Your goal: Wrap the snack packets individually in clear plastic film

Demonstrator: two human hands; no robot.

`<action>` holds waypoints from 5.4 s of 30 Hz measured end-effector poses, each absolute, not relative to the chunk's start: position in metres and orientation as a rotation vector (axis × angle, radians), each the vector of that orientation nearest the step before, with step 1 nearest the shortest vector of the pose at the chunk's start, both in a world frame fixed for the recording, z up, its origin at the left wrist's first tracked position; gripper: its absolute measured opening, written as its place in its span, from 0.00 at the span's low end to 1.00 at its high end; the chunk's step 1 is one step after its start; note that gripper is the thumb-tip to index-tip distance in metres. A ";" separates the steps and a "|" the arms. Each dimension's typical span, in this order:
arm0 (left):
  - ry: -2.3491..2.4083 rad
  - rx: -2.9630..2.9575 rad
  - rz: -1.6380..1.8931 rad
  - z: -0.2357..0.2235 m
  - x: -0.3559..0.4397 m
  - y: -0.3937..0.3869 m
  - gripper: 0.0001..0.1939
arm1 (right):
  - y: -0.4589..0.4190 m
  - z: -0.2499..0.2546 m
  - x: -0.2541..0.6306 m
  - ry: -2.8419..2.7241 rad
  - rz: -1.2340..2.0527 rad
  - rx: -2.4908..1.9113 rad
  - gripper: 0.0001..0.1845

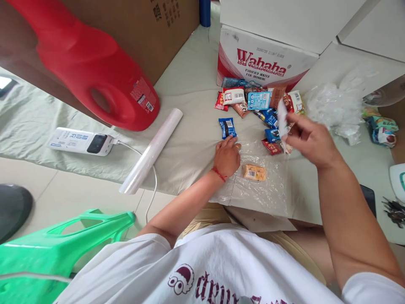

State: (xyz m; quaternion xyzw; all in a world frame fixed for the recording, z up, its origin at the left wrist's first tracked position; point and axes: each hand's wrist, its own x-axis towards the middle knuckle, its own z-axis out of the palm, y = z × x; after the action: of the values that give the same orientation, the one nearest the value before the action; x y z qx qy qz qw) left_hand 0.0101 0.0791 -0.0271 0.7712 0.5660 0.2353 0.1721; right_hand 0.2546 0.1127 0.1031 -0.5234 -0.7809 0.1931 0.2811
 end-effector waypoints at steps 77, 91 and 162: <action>0.553 2.886 0.142 0.007 -0.036 0.025 0.20 | -0.117 -0.006 0.230 -2.362 0.034 -1.256 0.19; 0.830 2.544 0.060 0.026 -0.042 0.028 0.21 | -0.040 0.032 0.236 -2.199 0.266 -1.407 0.11; 1.366 1.953 0.382 0.047 0.034 0.038 0.16 | 0.024 0.010 0.214 -1.839 0.876 -1.641 0.09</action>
State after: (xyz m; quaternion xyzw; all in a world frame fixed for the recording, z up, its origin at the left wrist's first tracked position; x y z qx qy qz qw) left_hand 0.0340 0.0384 0.0468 0.7561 0.5288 0.1480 0.3560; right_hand 0.2136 0.0242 0.0104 -0.6059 -0.6788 0.3233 0.2599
